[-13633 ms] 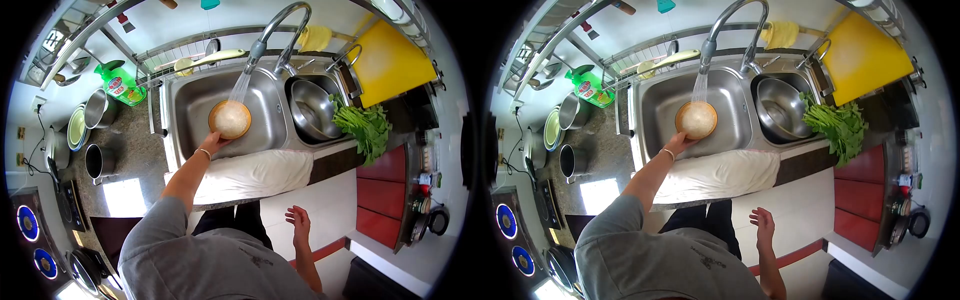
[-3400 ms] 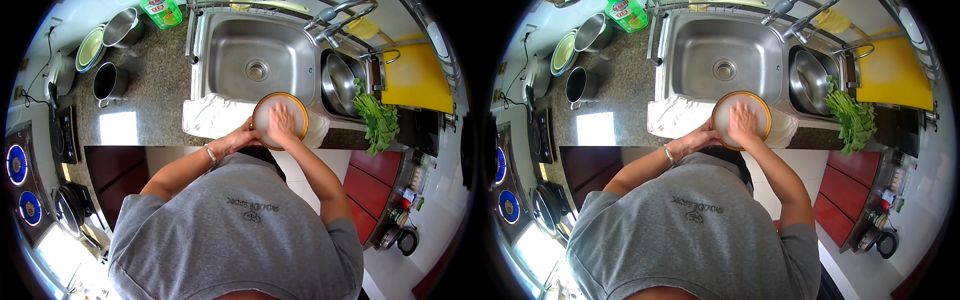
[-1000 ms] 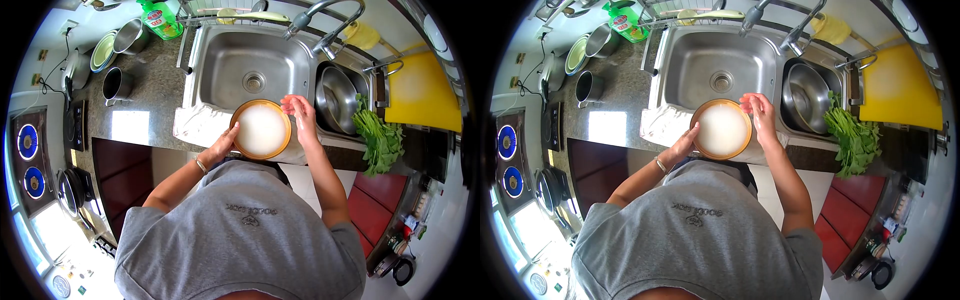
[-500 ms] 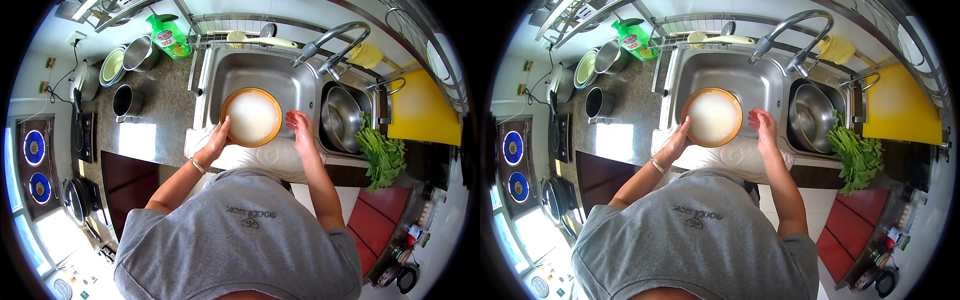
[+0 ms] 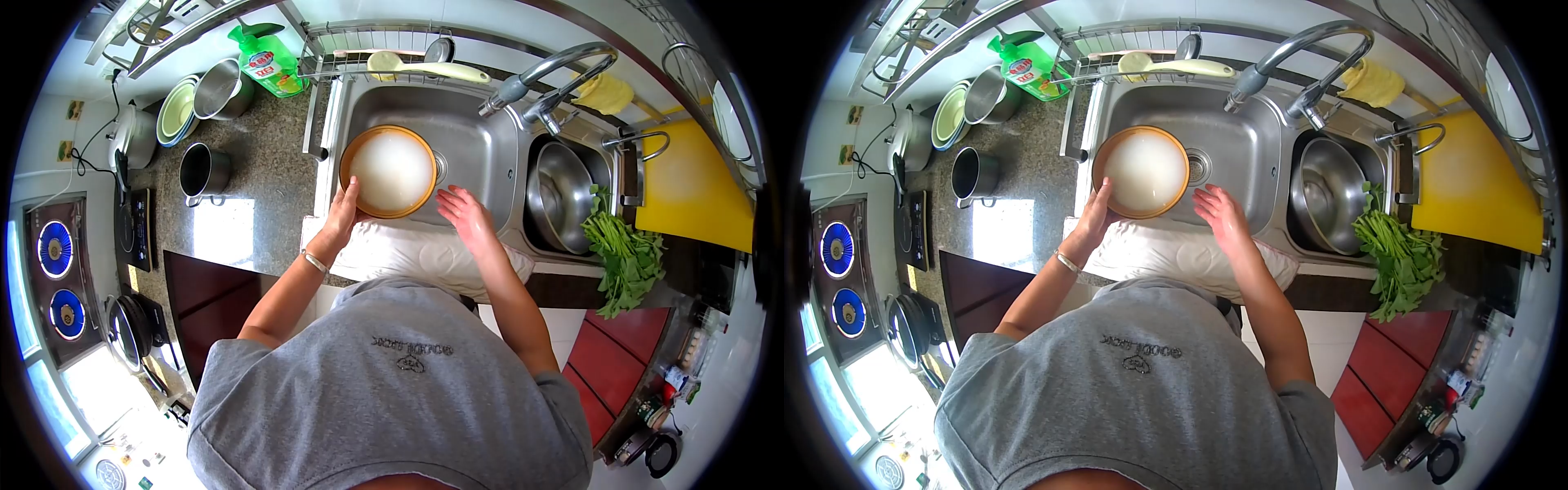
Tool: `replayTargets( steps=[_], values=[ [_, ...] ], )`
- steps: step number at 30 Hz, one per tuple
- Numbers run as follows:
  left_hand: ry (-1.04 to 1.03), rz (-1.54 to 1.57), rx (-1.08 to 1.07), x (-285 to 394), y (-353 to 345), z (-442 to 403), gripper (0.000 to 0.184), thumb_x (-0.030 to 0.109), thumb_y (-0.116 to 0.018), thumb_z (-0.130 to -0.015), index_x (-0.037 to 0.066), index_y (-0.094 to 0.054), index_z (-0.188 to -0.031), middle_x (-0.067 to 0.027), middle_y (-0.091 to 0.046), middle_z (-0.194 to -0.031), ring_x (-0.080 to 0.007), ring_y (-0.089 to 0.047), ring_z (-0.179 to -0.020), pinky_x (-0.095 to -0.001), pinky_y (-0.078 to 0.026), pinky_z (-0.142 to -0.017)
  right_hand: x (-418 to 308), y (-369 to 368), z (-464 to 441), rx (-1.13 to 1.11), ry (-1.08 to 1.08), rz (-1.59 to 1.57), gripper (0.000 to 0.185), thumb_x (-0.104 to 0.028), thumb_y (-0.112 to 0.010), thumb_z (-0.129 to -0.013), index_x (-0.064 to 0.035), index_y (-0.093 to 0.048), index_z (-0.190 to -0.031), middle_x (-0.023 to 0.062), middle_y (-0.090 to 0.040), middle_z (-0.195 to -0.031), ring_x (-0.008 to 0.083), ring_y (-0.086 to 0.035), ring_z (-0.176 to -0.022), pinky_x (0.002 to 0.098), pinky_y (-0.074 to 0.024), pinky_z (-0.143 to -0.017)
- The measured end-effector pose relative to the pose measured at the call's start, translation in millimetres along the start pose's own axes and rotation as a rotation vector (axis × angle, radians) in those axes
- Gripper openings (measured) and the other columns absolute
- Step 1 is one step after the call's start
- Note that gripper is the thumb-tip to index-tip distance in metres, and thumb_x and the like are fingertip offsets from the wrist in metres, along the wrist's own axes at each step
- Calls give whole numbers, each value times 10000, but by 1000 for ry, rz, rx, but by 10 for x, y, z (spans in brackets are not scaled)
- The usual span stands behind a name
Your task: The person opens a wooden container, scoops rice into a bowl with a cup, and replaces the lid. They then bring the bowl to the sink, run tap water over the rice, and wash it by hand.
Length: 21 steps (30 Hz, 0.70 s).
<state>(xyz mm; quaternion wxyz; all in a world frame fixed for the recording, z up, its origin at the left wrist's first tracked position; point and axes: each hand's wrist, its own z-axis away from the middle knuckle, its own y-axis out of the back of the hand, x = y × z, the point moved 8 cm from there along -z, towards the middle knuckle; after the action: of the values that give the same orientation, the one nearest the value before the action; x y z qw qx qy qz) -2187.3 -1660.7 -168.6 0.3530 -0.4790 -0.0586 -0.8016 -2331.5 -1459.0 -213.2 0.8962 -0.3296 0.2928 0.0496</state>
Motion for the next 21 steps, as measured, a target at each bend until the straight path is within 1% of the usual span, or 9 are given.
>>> replayTargets(
  steps=[3, 7, 12, 18, 19, 21],
  values=[
    [6, -12, 29, 14, 7, 11, 582, 457, -372, -978, 23, -321, -1363, -150, -521, -1243, -236, -591, -1067, -352, -558, -792, 51, -95, -29, -17, -47, -44, 438, -312, -377, -988, 25, -412, -1265, 206, -510, -1256, 279, -503, -1180, 419, -412, -994],
    [-9, -31, 84, 80, -29, 88, 571, 444, -379, -979, 45, -301, -1380, -143, -520, -1241, -230, -593, -1060, -346, -558, -785, 84, -173, -50, -22, -72, -77, 430, -302, -349, -995, 21, -406, -1273, 198, -503, -1262, 276, -492, -1186, 422, -415, -997],
    [-1, -65, 98, 70, -45, 126, 557, 430, -397, -977, 63, -293, -1382, -127, -516, -1245, -213, -602, -1025, -339, -556, -764, 109, -204, -73, -37, -79, -72, 419, -293, -308, -1002, 14, -427, -1262, 169, -516, -1240, 273, -503, -1153, 423, -420, -999],
    [-18, -88, 104, 80, -82, 157, 529, 424, -391, -980, 87, -304, -1378, -119, -529, -1215, -210, -607, -1007, -344, -555, -760, 111, -212, -39, -14, -95, -56, 414, -289, -289, -1003, 8, -444, -1247, 151, -523, -1230, 268, -511, -1135, 419, -423, -996],
    [-18, -90, 104, 77, -79, 160, 529, 424, -391, -980, 87, -304, -1378, -119, -529, -1215, -210, -607, -1007, -344, -555, -760, 115, -204, -42, -15, -95, -58, 414, -289, -289, -1003, 8, -444, -1247, 151, -523, -1230, 268, -511, -1135, 419, -423, -996],
    [-10, -92, 94, 73, -73, 157, 535, 429, -413, -973, 102, -309, -1384, -118, -508, -1251, -210, -575, -1066, -356, -561, -774, 122, -187, -49, -13, -102, -80, 411, -289, -289, -1002, 9, -449, -1236, 149, -528, -1219, 266, -510, -1135, 420, -425, -994]
  ],
)
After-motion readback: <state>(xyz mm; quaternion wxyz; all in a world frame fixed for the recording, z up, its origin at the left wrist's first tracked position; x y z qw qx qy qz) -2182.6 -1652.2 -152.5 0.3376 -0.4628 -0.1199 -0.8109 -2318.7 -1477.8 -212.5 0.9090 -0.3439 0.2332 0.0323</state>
